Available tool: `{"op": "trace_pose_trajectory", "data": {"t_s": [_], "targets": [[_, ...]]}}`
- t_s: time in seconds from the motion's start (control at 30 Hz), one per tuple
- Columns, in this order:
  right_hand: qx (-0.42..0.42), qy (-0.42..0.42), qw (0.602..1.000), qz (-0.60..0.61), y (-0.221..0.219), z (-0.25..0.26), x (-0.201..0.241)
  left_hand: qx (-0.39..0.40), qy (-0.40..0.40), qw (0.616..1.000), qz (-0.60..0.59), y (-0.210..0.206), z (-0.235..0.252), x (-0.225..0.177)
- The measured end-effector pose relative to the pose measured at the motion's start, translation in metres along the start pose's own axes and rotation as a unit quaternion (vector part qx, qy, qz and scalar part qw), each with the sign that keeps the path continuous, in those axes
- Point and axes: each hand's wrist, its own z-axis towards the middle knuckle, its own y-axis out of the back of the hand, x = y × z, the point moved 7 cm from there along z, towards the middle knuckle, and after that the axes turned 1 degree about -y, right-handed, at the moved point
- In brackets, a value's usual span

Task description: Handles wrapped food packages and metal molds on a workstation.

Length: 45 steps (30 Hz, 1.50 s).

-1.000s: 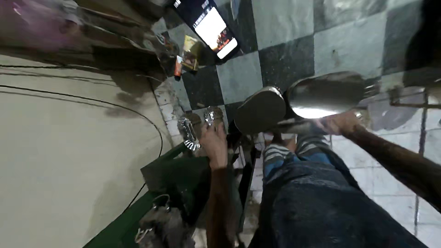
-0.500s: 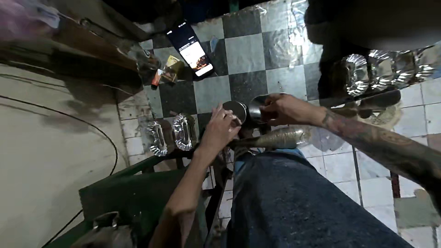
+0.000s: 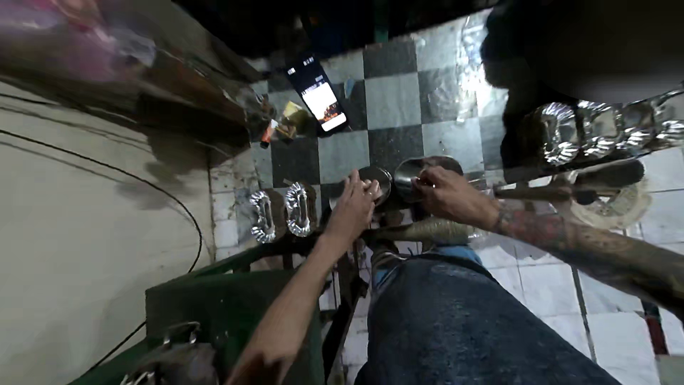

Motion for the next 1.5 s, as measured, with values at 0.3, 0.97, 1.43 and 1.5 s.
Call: {"op": "trace_pose_trajectory", "data": {"t_s": [0.3,0.97,1.43,1.5], "targets": [[-0.205,-0.176,0.837,0.476,0.034,-0.047,0.084,-0.194,0.264,0.649,-0.686,-0.008,-0.080,-0.059],[0.474,-0.124,0.855,0.172,-0.079,-0.180,0.020,0.340,0.256,0.860,-0.283,-0.232,0.049,-0.125],[0.584,0.013,0.811,0.016,-0.092,-0.124,0.054,-0.627,0.379,0.629,-0.260,0.113,-0.256,0.026],[0.580,0.016,0.814,-0.027,-0.102,-0.112,0.066,-0.669,0.376,0.578,-0.280,0.137,-0.279,0.066]]}}
